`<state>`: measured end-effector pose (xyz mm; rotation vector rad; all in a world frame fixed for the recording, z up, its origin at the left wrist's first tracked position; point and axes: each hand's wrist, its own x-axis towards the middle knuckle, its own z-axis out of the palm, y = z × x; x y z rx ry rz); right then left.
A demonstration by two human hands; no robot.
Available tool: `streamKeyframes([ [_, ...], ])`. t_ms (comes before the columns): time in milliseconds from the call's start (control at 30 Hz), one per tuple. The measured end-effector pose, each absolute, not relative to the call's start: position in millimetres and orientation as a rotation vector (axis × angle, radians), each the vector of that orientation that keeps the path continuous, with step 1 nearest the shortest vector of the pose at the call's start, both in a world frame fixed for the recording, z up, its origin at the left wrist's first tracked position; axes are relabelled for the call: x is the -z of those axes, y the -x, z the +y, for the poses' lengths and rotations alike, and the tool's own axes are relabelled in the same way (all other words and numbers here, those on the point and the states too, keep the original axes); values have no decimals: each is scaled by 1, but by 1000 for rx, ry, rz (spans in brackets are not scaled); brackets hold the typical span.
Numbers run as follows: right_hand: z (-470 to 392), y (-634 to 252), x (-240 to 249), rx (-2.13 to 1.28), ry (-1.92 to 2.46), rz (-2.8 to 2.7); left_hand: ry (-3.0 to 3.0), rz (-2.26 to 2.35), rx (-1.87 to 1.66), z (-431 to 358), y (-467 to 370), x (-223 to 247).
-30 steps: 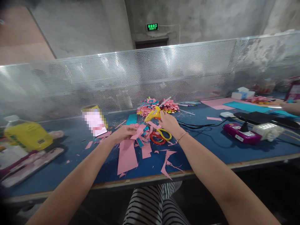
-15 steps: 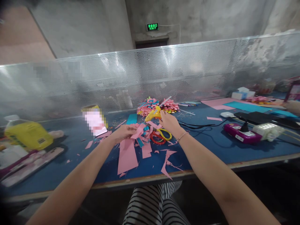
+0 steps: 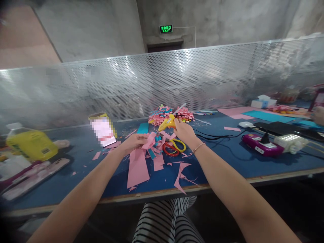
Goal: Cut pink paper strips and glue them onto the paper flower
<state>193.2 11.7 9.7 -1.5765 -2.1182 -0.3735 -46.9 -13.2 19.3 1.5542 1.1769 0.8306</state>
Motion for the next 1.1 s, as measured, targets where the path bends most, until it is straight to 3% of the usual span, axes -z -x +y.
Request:
streamKeyframes([
  [333, 20, -200, -2, 307, 1601, -2062, -1420, 1173, -915, -11, 47, -19],
  [733, 46, -243, 18, 158, 2096, -1839, -1409, 1118, -1115, -12, 46, -22],
  [933, 30, -202, 5, 155, 1187, -2157, -1355, 1077, -1212, -12, 43, -22],
  [1100, -3, -161, -6, 89, 769, -2239, -1264, 936, -1277, -12, 39, -18],
])
